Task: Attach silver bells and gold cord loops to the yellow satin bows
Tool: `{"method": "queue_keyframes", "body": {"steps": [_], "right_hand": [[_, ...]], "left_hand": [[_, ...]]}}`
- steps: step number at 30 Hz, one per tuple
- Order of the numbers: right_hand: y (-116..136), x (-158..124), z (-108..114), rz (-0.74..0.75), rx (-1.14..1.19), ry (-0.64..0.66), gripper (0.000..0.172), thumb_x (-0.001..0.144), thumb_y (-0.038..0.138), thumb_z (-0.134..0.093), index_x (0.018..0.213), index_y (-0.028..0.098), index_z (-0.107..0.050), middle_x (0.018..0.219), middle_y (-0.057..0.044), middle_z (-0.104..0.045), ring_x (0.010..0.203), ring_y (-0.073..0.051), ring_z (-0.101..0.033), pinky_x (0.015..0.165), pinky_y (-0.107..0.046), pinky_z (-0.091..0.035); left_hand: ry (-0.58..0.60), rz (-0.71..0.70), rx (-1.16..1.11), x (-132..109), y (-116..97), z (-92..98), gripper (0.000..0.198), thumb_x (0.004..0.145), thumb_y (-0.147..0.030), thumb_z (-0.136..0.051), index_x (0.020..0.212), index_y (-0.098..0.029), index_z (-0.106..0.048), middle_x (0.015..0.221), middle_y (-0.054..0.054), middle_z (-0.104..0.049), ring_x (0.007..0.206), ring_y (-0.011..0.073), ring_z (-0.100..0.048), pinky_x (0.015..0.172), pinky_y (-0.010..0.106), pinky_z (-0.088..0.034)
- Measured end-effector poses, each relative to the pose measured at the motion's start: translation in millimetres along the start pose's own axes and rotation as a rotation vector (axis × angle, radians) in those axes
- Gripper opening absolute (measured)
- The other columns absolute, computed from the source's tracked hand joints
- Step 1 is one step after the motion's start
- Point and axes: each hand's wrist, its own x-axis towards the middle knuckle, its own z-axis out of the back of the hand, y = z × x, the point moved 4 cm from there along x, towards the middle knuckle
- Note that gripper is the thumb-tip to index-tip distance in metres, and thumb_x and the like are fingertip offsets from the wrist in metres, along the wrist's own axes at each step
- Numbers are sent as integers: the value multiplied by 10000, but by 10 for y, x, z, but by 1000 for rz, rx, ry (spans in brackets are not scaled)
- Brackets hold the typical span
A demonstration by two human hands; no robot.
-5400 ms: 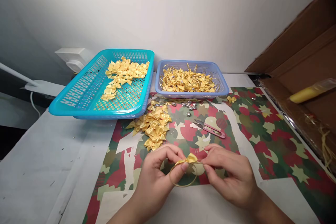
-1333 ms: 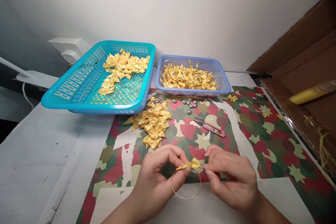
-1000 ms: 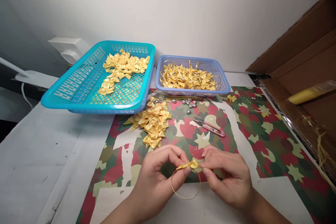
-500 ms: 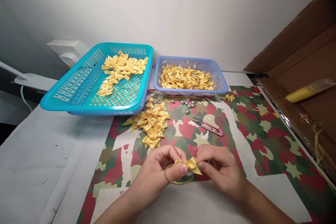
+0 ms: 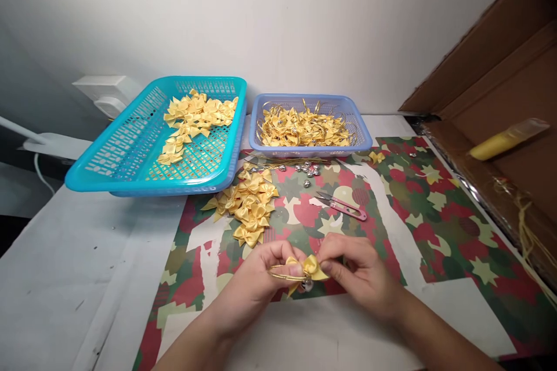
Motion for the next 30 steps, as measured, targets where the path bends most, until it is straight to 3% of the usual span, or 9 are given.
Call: {"method": "queue_keyframes", "body": {"steps": [9, 19, 26, 30], "right_hand": [[20, 17, 20, 29, -85, -9, 163, 905, 97, -521, 848, 187, -643, 691, 3, -628, 652, -115, -539, 620, -237, -419], [61, 24, 52, 77, -145, -11, 162, 895, 74, -515, 838, 179, -624, 662, 8, -574, 632, -112, -491, 609, -231, -396], [109, 35, 67, 103, -189, -31, 165, 889, 69, -516, 822, 173, -625, 644, 6, -561, 611, -111, -484, 583, -228, -390], [118, 35, 73, 104, -199, -44, 164, 885, 69, -517, 818, 171, -626, 636, 3, -566, 605, -112, -485, 576, -229, -391]], "left_hand": [[-7, 66, -139, 33, 34, 27, 302, 603, -259, -815, 598, -169, -527, 582, -34, -537, 521, 82, -470, 488, 189, -317], [-80, 133, -234, 21, 77, 66, 313, 577, -206, -850, 588, -146, -543, 583, -39, -531, 541, 83, -521, 548, 199, -400], [-81, 149, -181, 18, 83, 91, 374, 569, -269, -860, 615, -161, -505, 571, -38, -526, 527, 84, -494, 484, 193, -301], [-52, 67, -131, 23, 31, 61, 375, 603, -286, -851, 600, -158, -498, 585, -43, -520, 562, 82, -483, 536, 193, -347]]}}
